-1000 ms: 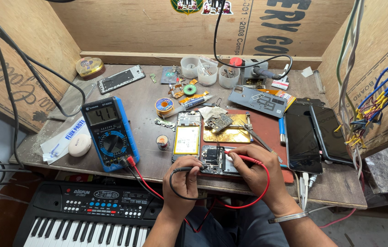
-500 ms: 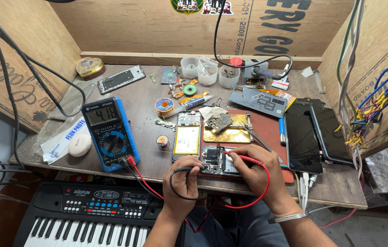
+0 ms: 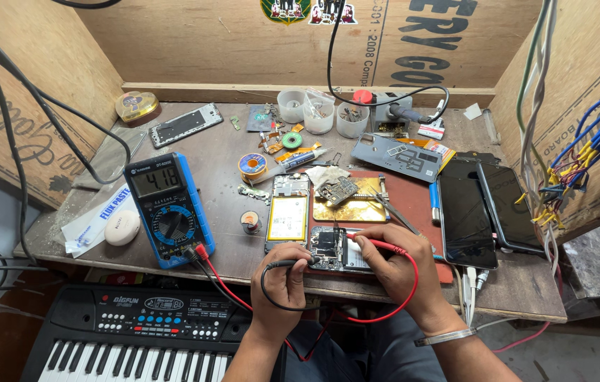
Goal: The person probes a disassembled phone motherboard with multimeter test leads, taking readings while the phone battery and board sit on the workbench. They then set the multimeter aside and handle the phone frame and board, pressing components and repositioning the parts on the bench.
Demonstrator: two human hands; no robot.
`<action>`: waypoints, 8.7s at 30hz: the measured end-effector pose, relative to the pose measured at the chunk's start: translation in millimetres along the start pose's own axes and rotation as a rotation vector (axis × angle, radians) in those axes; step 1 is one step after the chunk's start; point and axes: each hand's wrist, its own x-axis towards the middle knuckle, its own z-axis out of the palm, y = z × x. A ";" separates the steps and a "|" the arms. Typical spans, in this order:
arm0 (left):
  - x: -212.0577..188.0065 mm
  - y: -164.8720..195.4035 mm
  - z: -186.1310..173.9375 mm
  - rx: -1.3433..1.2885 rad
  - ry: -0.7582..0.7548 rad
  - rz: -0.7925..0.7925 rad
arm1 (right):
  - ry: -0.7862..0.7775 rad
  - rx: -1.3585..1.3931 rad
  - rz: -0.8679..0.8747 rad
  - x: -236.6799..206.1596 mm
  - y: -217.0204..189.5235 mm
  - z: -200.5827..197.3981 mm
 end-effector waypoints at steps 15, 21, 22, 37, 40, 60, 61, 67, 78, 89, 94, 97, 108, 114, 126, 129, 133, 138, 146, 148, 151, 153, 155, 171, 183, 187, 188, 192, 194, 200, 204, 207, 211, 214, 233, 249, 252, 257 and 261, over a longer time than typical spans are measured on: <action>8.4 -6.7 -2.6 0.011 0.002 0.029 | -0.004 0.007 -0.002 8.3 0.8 6.2; 10.1 -10.6 -5.2 0.002 -0.001 0.034 | 0.001 -0.013 -0.030 10.1 1.1 10.0; 9.0 -10.1 -6.1 0.002 -0.001 0.028 | 0.004 -0.015 -0.034 8.6 0.6 10.4; 7.6 -9.1 -4.8 0.007 0.004 0.025 | 0.007 -0.028 -0.040 6.4 4.3 12.4; 7.0 -10.7 -7.1 -0.004 0.001 -0.007 | 0.010 -0.015 -0.035 7.0 2.6 15.5; -7.5 36.1 -64.7 0.420 0.230 0.236 | 0.051 0.186 0.020 -32.2 -11.4 -28.1; -0.9 35.3 -77.2 0.517 0.255 0.247 | 0.049 0.198 -0.004 -32.9 -9.1 -28.6; 31.2 35.1 -119.4 1.033 0.241 -0.034 | 0.004 0.248 0.025 -34.0 -7.5 -29.1; 46.6 20.4 -124.2 1.198 0.117 -0.274 | 0.025 0.210 0.017 -33.6 -5.3 -29.1; 69.3 29.6 -116.7 1.275 0.021 -0.542 | 0.026 0.182 0.024 -31.1 -6.7 -27.1; 79.8 31.4 -114.8 1.257 0.035 -0.660 | 0.016 0.208 0.036 -31.7 -5.4 -26.2; 84.2 30.3 -117.0 1.217 0.053 -0.770 | 0.014 0.195 0.023 -30.3 -5.1 -24.5; 76.9 33.2 -134.2 1.084 0.013 -0.707 | 0.006 0.198 0.021 -29.1 -3.8 -25.5; 50.3 24.3 -146.6 0.966 -0.070 -0.145 | -0.007 0.197 0.039 -28.2 -2.9 -25.5; 67.5 19.3 -171.2 1.100 -0.183 -0.074 | -0.001 0.161 0.035 -27.0 -2.5 -25.4; 68.1 17.6 -171.8 1.138 -0.177 -0.046 | -0.004 0.151 0.026 -27.4 -2.1 -24.9; 68.2 13.7 -170.8 1.182 -0.171 -0.035 | -0.011 0.161 0.006 -25.8 -1.5 -24.3; 67.4 10.4 -166.6 1.198 -0.151 -0.050 | -0.013 0.170 0.019 -26.3 -3.0 -24.8; 55.3 0.7 -147.8 1.180 -0.002 -0.130 | -0.015 0.171 0.052 -27.2 -5.1 -26.2; 51.6 1.1 -144.8 1.174 0.045 -0.154 | -0.006 0.149 0.042 -28.0 -5.3 -25.6; 49.9 2.3 -139.6 1.169 0.094 -0.180 | -0.007 0.164 0.024 -27.5 -4.6 -26.0; 48.5 3.2 -136.5 1.174 0.118 -0.206 | -0.008 0.166 0.015 -27.9 -4.2 -25.5; 47.5 2.7 -132.1 1.180 0.150 -0.241 | 0.000 0.138 0.002 -27.5 -3.6 -25.5; 41.2 -10.4 -113.7 1.142 0.357 -0.305 | 0.003 0.142 -0.016 -25.5 -3.5 -24.5; 11.3 30.1 -77.8 0.381 0.285 -0.167 | -0.005 0.162 -0.019 -25.8 4.1 -25.1; -7.9 48.5 -36.3 -0.154 0.139 -0.019 | -0.033 0.224 -0.012 -26.2 7.8 -24.5; -11.3 51.7 -26.7 -0.331 0.104 -0.038 | -0.034 0.230 -0.004 -25.8 8.6 -24.8; -22.6 59.3 -9.6 -0.356 0.037 -0.139 | -0.023 0.243 0.018 -25.7 6.2 -25.0; -27.5 59.4 -9.1 -0.055 -0.011 -0.151 | -0.024 0.239 0.036 -25.5 4.9 -25.1; -30.7 54.8 -12.0 -0.016 0.125 -0.163 | -0.028 0.222 -0.028 -24.7 2.5 -26.0; -20.8 55.9 -15.4 -0.117 0.085 -0.151 | -0.030 0.227 -0.011 -24.6 0.1 -27.1; -11.8 59.7 -11.6 -0.287 0.047 -0.287 | -0.030 0.216 -0.003 -23.9 -1.9 -27.1; -7.7 66.6 -4.1 -0.215 0.010 -0.290 | -0.018 0.182 -0.015 -24.1 -4.1 -27.0; -6.6 66.2 -3.0 -0.074 -0.015 -0.248 | -0.006 0.150 -0.010 -24.0 -4.9 -27.7; -19.7 24.5 11.8 -0.268 0.053 -0.291 | 0.092 0.063 -0.208 -16.4 -4.4 -25.9; -13.6 37.3 7.3 -0.011 0.025 -0.070 | 0.086 0.108 -0.064 -19.2 -16.8 -29.8; -13.8 37.4 7.2 -0.016 0.021 -0.065 | 0.071 0.091 -0.071 -18.5 -19.1 -29.8; -13.6 37.2 7.6 -0.028 0.018 -0.071 | 0.061 0.075 -0.060 -18.2 -20.5 -29.1; -14.1 37.2 7.3 -0.012 0.015 -0.057 | 0.049 0.084 -0.047 -18.1 -19.3 -28.8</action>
